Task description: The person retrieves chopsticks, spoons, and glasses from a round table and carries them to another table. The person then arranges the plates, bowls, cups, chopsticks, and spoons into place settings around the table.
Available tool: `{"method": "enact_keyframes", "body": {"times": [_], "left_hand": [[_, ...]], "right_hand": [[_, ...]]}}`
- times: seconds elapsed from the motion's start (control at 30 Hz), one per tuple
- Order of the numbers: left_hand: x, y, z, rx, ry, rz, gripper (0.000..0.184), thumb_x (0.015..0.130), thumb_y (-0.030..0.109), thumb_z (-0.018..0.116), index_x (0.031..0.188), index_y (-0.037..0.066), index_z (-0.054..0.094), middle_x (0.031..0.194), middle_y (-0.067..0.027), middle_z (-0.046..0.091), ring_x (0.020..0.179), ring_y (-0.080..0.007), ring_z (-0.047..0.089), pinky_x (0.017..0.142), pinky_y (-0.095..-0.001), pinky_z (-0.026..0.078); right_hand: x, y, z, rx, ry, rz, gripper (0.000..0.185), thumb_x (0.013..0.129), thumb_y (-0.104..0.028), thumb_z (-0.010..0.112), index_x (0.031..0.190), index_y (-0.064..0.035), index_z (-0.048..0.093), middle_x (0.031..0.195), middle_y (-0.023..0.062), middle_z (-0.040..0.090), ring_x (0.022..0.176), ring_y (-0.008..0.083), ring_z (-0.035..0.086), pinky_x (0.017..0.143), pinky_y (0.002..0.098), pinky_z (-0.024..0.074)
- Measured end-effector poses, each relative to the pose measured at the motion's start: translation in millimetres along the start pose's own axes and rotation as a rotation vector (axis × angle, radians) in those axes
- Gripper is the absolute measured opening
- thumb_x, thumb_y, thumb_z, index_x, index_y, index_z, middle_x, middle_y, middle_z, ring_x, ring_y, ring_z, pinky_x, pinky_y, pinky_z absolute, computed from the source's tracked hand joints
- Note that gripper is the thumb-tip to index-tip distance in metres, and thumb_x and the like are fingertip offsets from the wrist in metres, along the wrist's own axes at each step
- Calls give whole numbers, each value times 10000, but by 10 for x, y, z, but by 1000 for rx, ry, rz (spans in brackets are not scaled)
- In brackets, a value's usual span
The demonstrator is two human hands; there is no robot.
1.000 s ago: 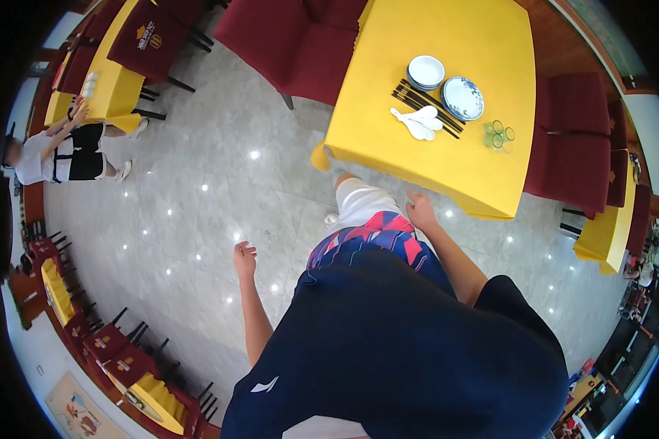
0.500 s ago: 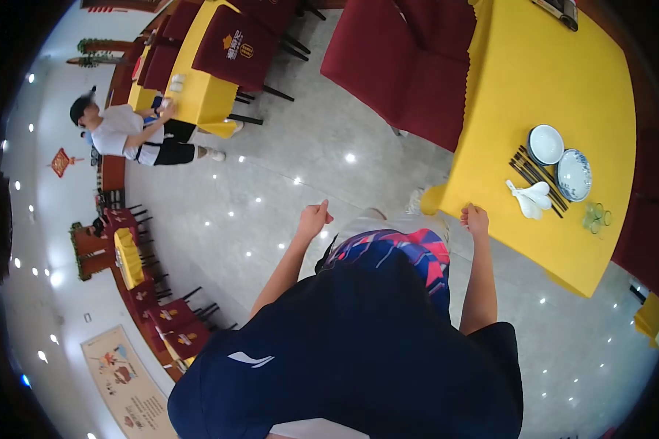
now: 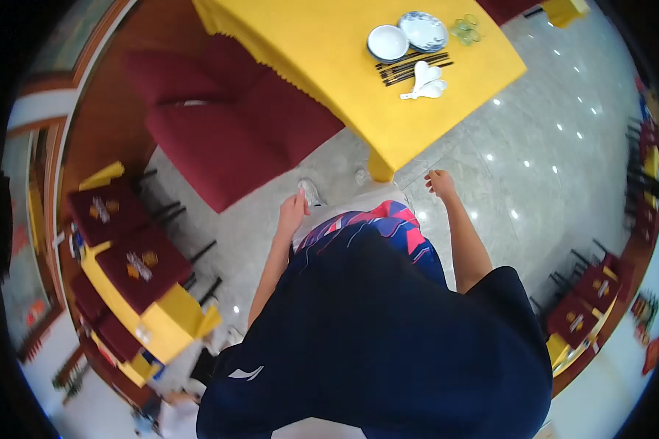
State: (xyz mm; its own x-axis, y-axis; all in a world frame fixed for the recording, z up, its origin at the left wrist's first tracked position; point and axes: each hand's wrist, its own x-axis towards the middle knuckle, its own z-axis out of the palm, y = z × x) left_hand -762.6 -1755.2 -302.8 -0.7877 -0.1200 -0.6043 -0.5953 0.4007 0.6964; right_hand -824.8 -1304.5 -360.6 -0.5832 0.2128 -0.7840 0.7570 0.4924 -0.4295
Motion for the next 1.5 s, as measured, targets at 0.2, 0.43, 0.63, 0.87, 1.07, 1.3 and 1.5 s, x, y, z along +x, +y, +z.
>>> {"method": "enact_keyframes", "body": {"times": [0.2,0.43,0.63,0.87,1.07,1.3,1.5], "left_hand": [[1168,366,-904,-112,-165,85,478,985,400,447,720,26,584,598,-62,601,568,-139,578,562,-304,452],[1986,650,-1218,-114,-161,13,371,992,368,464,821,65,592,657,-46,628,579,-109,596,522,-255,456],[2353,1577,-840,-131,-229,-126,327,994,367,464,894,88,602,728,-33,657,641,-117,627,583,-248,496],[3217,3084,-200,6,-310,172,297,963,277,488,888,43,655,717,-38,653,641,-128,614,611,-260,477],[4009,3620,758,338,-350,473,342,957,279,494,879,-11,658,700,-76,648,620,-147,602,557,-276,462],[4929,3902,988,227,-410,211,319,961,322,498,980,30,625,770,-68,655,661,-137,610,561,-285,470],[5094,4285,1257,576,-615,499,460,925,418,550,760,5,670,616,-81,629,528,-152,585,540,-319,468]], "right_hand": [[-580,168,675,62,-16,119,349,894,-352,498,937,-42,654,750,97,652,560,175,587,466,318,445],[-446,536,1187,119,236,122,381,841,-342,540,1015,-19,645,869,186,690,878,298,664,828,363,502],[-169,390,689,728,142,327,255,839,-252,492,926,-54,627,695,75,617,518,149,538,419,299,392],[-3,57,429,855,204,297,207,858,-252,491,909,-82,599,707,39,592,525,117,507,446,269,368],[229,-306,308,882,458,189,247,877,-250,497,910,-42,625,681,49,608,530,124,553,452,286,412],[615,-1080,-192,1081,813,160,257,900,-253,531,950,-28,645,731,71,644,556,122,596,501,264,440],[1209,-2445,-604,771,810,81,315,875,-289,607,1022,-14,645,852,115,692,705,186,667,629,311,519]]}}
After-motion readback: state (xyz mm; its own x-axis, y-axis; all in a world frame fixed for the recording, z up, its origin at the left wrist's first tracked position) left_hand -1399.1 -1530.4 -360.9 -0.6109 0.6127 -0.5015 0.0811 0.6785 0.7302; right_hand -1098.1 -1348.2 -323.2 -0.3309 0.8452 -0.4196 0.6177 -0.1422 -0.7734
